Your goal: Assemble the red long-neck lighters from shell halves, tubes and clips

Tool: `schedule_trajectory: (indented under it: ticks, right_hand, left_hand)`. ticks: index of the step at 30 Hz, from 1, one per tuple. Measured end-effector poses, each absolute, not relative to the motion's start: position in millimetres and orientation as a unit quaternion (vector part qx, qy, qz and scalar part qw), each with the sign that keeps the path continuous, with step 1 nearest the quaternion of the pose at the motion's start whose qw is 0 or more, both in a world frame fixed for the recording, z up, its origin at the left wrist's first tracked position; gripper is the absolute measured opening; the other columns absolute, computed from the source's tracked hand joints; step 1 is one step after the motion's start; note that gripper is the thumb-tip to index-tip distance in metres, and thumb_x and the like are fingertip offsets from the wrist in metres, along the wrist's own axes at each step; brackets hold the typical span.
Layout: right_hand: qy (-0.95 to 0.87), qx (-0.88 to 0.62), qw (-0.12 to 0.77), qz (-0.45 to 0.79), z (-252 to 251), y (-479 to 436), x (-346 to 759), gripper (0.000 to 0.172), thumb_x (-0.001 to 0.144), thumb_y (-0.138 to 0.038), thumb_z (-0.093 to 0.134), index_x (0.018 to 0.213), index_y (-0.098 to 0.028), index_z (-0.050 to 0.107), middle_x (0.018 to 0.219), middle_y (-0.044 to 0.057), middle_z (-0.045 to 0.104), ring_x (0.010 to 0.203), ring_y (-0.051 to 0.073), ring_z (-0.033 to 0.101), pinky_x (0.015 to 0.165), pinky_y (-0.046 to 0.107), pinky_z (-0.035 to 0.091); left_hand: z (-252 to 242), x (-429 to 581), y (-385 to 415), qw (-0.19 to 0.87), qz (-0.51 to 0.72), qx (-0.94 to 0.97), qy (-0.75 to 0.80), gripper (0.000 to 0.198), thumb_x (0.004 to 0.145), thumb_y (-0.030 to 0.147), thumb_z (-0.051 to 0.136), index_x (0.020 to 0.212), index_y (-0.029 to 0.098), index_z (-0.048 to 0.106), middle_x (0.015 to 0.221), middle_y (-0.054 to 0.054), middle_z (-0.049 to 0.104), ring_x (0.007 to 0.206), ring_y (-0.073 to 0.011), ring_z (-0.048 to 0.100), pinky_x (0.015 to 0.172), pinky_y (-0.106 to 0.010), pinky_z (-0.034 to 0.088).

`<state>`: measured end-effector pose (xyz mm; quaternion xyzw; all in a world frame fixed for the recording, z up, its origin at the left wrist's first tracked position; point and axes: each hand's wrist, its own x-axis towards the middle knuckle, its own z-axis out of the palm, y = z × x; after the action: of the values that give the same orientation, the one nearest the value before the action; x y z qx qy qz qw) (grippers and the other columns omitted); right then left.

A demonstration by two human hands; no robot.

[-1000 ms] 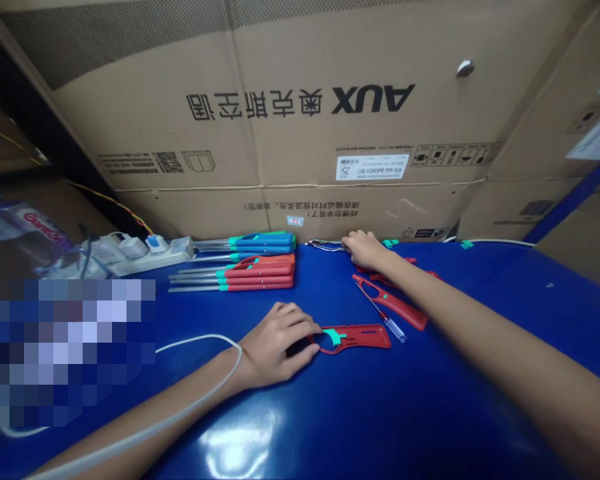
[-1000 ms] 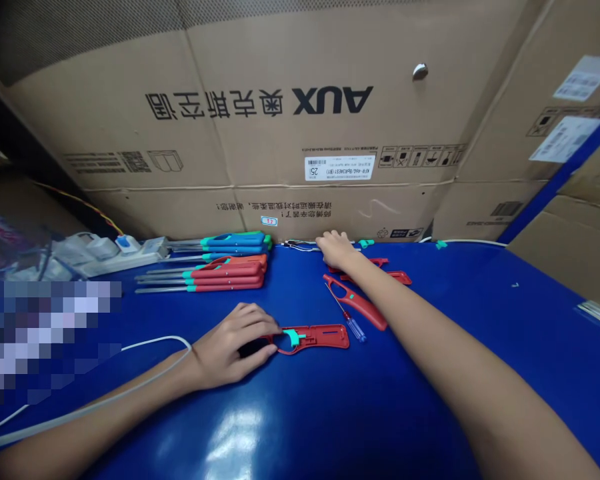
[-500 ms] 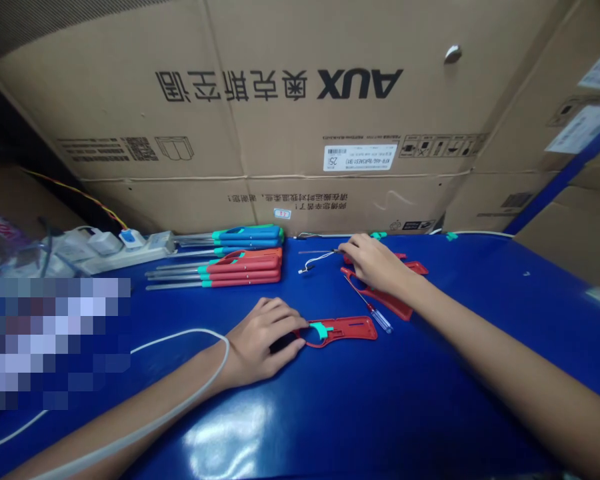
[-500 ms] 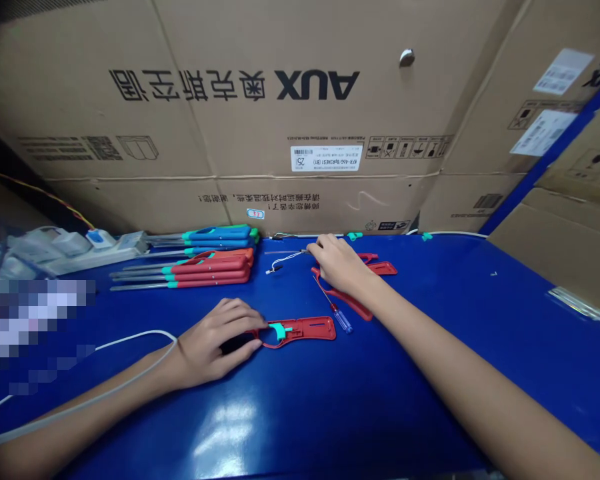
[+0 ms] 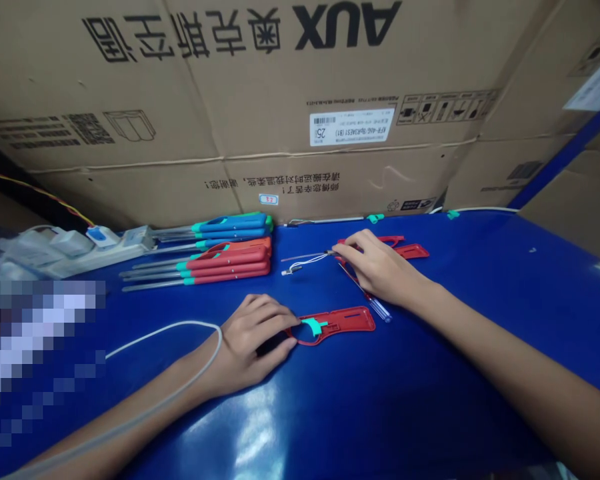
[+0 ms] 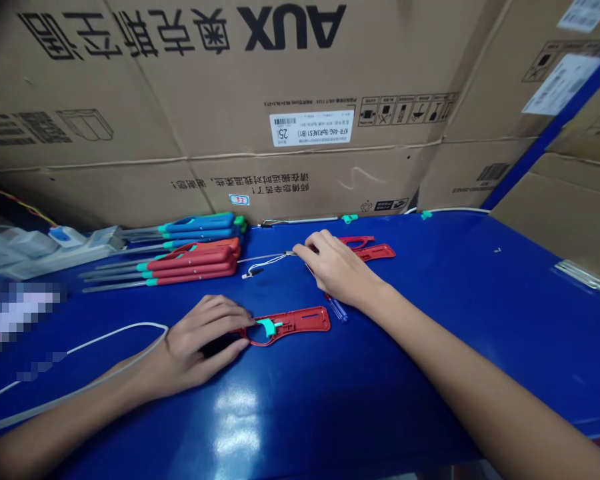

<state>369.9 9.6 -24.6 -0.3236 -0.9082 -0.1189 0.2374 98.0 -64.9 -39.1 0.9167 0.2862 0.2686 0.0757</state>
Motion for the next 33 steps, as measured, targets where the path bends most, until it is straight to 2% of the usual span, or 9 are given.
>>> schedule_trajectory:
  ticks: [5, 9, 14, 19, 24, 33]
  right_hand:
    - [-0.908, -0.326, 0.241, -0.104, -22.3, 5.1, 369.9, 0.036, 0.090, -0.002, 0.036, 0.118, -0.010, 0.058, 0.101, 0.016, 0.057, 0.095, 0.025, 0.051, 0.074, 0.040, 0.050]
    - [-0.912, -0.325, 0.228, -0.105, -19.3, -1.2, 366.5, 0.037, 0.090, -0.002, 0.036, 0.118, -0.010, 0.058, 0.101, 0.017, 0.056, 0.094, 0.025, 0.050, 0.074, 0.039, 0.050]
    - [-0.921, -0.290, 0.235, -0.112, -19.4, -9.3, 360.0, 0.037, 0.090, -0.002, 0.034, 0.117, -0.008, 0.058, 0.100, 0.017, 0.056, 0.093, 0.024, 0.050, 0.073, 0.037, 0.049]
    - [-0.929, -0.249, 0.252, -0.107, -19.4, -20.5, 349.8, 0.033, 0.092, -0.005, 0.036, 0.114, -0.009, 0.060, 0.099, 0.016, 0.060, 0.089, 0.023, 0.051, 0.075, 0.037, 0.049]
    - [-0.938, -0.220, 0.245, -0.108, -19.6, -32.2, 339.9, 0.033, 0.094, -0.008, 0.037, 0.117, -0.010, 0.060, 0.099, 0.015, 0.062, 0.088, 0.023, 0.053, 0.079, 0.039, 0.048]
    - [-0.940, -0.177, 0.266, -0.123, -17.7, -39.6, 329.6, 0.033, 0.098, -0.013, 0.035, 0.109, -0.010, 0.066, 0.093, 0.014, 0.064, 0.079, 0.020, 0.051, 0.070, 0.033, 0.045]
  left_hand:
    - [-37.6, 98.4, -65.1, 0.063, 0.270, 0.920, 0.277, 0.022, 0.088, 0.017, 0.056, 0.110, 0.017, 0.063, 0.096, -0.009, 0.069, 0.088, -0.0196, 0.062, 0.082, -0.037, 0.049]
    - [-35.3, 97.6, -65.7, 0.039, 0.303, 0.911, 0.276, 0.022, 0.085, 0.015, 0.061, 0.107, 0.017, 0.064, 0.103, -0.012, 0.066, 0.092, -0.0215, 0.061, 0.081, -0.039, 0.050]
    - [-26.4, 94.2, -69.3, -0.023, 0.400, 0.875, 0.271, 0.020, 0.078, 0.008, 0.065, 0.094, 0.017, 0.060, 0.088, -0.006, 0.063, 0.081, -0.0188, 0.058, 0.072, -0.035, 0.049]
    - [-22.2, 94.0, -71.1, -0.076, 0.399, 0.859, 0.312, 0.028, 0.078, 0.010, 0.065, 0.104, 0.018, 0.058, 0.100, -0.009, 0.065, 0.090, -0.0219, 0.059, 0.080, -0.040, 0.049]
    - [-23.2, 93.8, -71.1, -0.073, 0.388, 0.858, 0.327, 0.034, 0.078, 0.010, 0.065, 0.111, 0.017, 0.058, 0.104, -0.011, 0.065, 0.094, -0.0237, 0.059, 0.082, -0.041, 0.048]
    - [-30.2, 93.6, -68.5, -0.058, 0.382, 0.870, 0.306, 0.028, 0.082, 0.008, 0.063, 0.108, 0.017, 0.059, 0.095, -0.008, 0.069, 0.086, -0.0205, 0.059, 0.079, -0.041, 0.046]
